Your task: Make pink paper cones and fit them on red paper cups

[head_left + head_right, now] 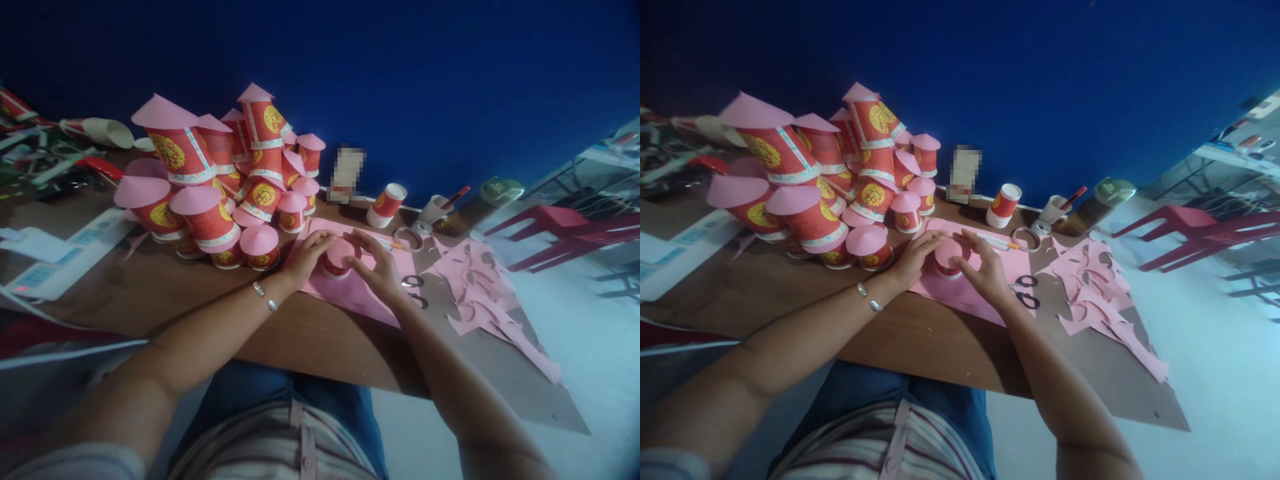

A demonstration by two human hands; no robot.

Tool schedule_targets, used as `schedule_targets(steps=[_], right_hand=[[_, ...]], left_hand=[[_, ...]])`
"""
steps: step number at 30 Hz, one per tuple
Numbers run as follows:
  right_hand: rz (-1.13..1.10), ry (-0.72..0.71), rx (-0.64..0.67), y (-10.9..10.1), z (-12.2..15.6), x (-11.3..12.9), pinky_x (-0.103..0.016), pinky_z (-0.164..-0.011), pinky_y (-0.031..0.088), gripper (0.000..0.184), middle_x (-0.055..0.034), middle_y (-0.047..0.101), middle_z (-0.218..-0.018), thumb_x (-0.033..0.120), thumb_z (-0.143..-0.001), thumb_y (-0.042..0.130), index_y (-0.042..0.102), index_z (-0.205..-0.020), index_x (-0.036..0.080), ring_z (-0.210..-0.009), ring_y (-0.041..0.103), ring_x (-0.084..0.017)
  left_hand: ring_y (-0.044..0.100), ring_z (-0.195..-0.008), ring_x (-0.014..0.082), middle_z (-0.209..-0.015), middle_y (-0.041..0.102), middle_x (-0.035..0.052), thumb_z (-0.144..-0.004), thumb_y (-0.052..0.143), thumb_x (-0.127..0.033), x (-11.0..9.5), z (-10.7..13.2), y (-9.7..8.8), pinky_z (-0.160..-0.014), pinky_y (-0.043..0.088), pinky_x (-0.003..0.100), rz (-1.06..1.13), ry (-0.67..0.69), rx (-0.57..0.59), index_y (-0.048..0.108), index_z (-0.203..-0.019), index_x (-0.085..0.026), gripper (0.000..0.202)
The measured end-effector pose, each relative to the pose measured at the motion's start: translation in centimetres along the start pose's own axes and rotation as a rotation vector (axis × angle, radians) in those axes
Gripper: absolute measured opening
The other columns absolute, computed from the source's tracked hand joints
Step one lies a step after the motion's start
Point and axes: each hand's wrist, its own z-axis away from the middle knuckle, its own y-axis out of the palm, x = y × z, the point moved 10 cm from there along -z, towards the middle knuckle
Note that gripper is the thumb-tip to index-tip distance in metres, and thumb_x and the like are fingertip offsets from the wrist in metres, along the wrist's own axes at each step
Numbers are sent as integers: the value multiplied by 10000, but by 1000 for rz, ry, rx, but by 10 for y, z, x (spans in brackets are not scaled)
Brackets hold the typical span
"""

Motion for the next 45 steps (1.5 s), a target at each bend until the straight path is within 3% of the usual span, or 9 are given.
schedule_targets(steps=[7, 19, 37, 42, 45], right_hand=[[15, -54, -32, 0, 1, 4, -527, -1151, 467, 627, -110, 657, -1426, 457, -920, 716, 505, -1486, 287, -1341, 607, -286], [68, -45, -10, 4, 0, 3, -548, -1148, 464, 633, -103, 689, -1384, 421, -912, 734, 496, -1483, 286, -1317, 629, -292], [119, -146, -102, -4, 11, 14, -609, -1176, 409, 806, -154, 629, -1444, 412, -899, 759, 334, -1571, 278, -1373, 578, -326], [132, -114, -96, 0, 10, 15, -585, -1159, 446, 805, -158, 641, -1428, 392, -909, 748, 311, -1575, 273, -1337, 614, -317], [162, -79, -86, 2, 8, 12, -597, -1164, 440, 787, -155, 670, -1390, 402, -917, 733, 319, -1572, 266, -1378, 577, -320]], left_hand=[[572, -1097, 213, -1024, 680, 18, -818, 714, -482, -2, 1, -1, -1001, 396, 333, -17, 15, -2, 677, -985, -219, 314], [574, -1091, 217, -1027, 681, 31, -785, 738, -451, -4, 0, 1, -1011, 391, 345, -7, 8, -10, 682, -942, -205, 297], [607, -987, 195, -970, 678, 27, -776, 748, -520, -4, -1, -10, -901, 447, 314, 106, 13, -84, 658, -912, -194, 364], [599, -900, 171, -939, 658, 24, -771, 768, -490, -5, -4, -7, -839, 444, 305, 104, -10, -71, 646, -955, -183, 378], [598, -950, 184, -976, 664, 30, -786, 760, -482, -6, -5, -4, -883, 435, 320, 57, -10, -60, 653, -984, -189, 370]])
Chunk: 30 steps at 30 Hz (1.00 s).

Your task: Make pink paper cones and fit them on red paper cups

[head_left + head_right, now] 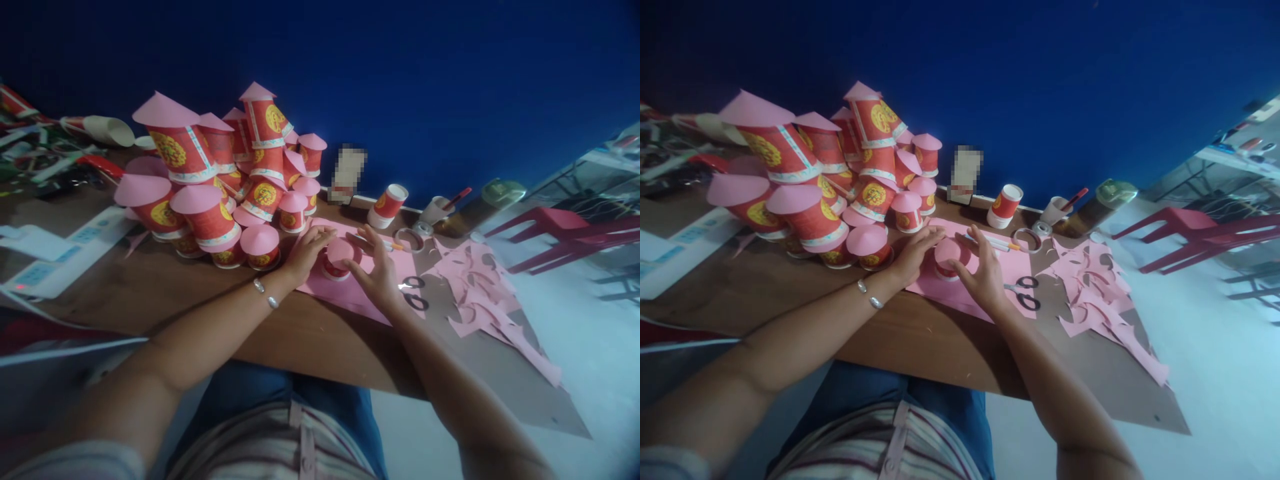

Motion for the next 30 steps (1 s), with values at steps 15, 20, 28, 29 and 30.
schedule_targets(steps=[15, 20, 28, 29, 30], right_hand=[[22, 27, 47, 0, -6, 0, -591, -1141, 451, 719, -127, 715, -1335, 399, -904, 743, 418, -1526, 240, -1379, 574, -318], [18, 33, 56, 0, -6, 0, -584, -1134, 463, 706, -129, 713, -1337, 403, -897, 748, 443, -1515, 250, -1357, 594, -320], [4, 52, 66, 0, -7, -1, -581, -1121, 485, 688, -129, 704, -1352, 411, -891, 749, 476, -1502, 250, -1340, 608, -324], [2, 54, 67, 0, -7, -1, -583, -1121, 486, 689, -129, 704, -1352, 414, -890, 749, 478, -1502, 250, -1337, 611, -325], [2, 55, 69, 0, -7, -1, -584, -1120, 487, 689, -129, 704, -1352, 417, -889, 749, 480, -1501, 249, -1334, 613, -325]], left_hand=[[600, -1024, 201, -979, 647, 25, -736, 788, -393, -5, -1, 9, -957, 435, 335, 49, 15, 18, 603, -1012, -190, 389], [597, -1007, 198, -982, 643, 24, -739, 774, -381, -5, -1, 8, -930, 444, 330, 49, 9, 4, 618, -1011, -189, 367], [594, -926, 178, -938, 644, 21, -732, 774, -355, 0, -2, 9, -891, 437, 322, 95, -40, 16, 619, -1002, -179, 358], [594, -922, 178, -933, 643, 19, -726, 777, -352, 0, -2, 9, -890, 438, 322, 105, -48, 18, 621, -999, -180, 359], [594, -919, 177, -930, 643, 18, -718, 781, -347, 1, -2, 9, -891, 439, 322, 115, -55, 18, 622, -994, -179, 360]])
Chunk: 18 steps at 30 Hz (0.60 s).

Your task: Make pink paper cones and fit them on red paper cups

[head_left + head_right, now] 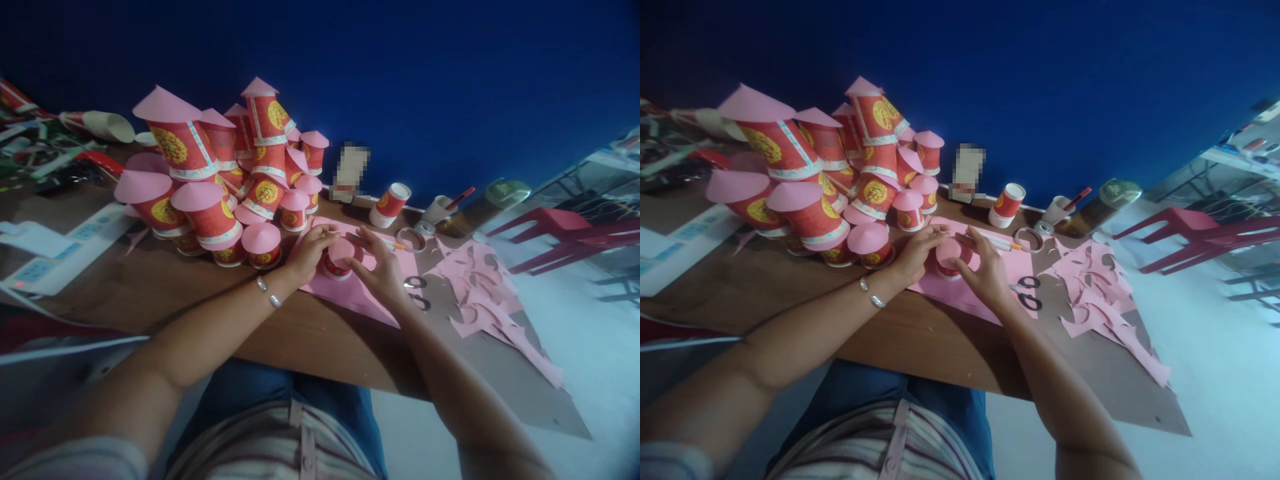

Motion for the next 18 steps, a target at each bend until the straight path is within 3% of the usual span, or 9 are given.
schedule_targets(steps=[18], right_hand=[[22, -15, 2, 0, -1, -1, -568, -1128, 481, 682, -137, 712, -1336, 423, -883, 752, 487, -1485, 240, -1312, 633, -316]], left_hand=[[574, -887, 167, -905, 623, 5, -682, 791, -321, 3, 1, 0, -858, 432, 316, 31, -26, -8, 631, -953, -186, 342]])
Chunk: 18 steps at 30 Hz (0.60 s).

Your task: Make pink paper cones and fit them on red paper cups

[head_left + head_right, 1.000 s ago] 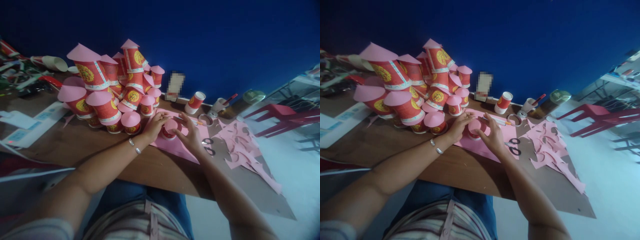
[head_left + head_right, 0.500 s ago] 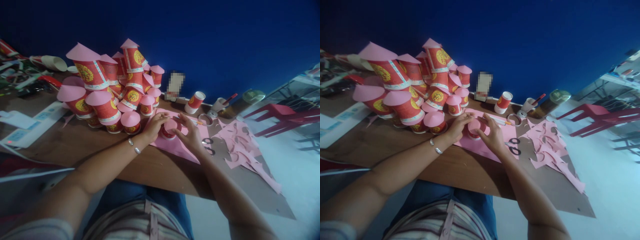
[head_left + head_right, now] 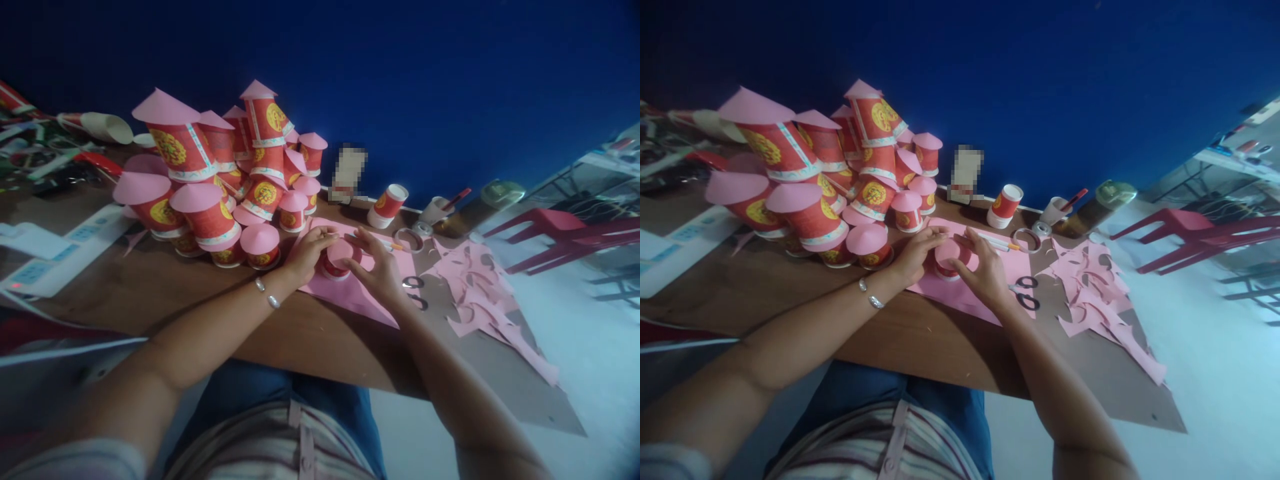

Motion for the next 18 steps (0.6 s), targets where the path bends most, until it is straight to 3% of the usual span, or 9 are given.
schedule_targets(steps=[9, 18], right_hand=[[-4, -22, -14, 1, 2, 4, -576, -1130, 477, 676, -131, 694, -1367, 409, -904, 735, 469, -1502, 241, -1328, 615, -322], [-61, -20, -71, -7, 7, -2, -572, -1172, 428, 692, -120, 658, -1423, 397, -928, 711, 413, -1540, 273, -1406, 547, -307]], left_hand=[[584, -880, 172, -872, 643, 7, -711, 773, -405, -2, 0, -9, -836, 445, 309, -12, 34, -36, 643, -874, -187, 301], [605, -997, 192, -996, 684, 54, -768, 738, -532, -12, -1, -18, -848, 446, 298, -97, 84, -27, 636, -907, -191, 382]])
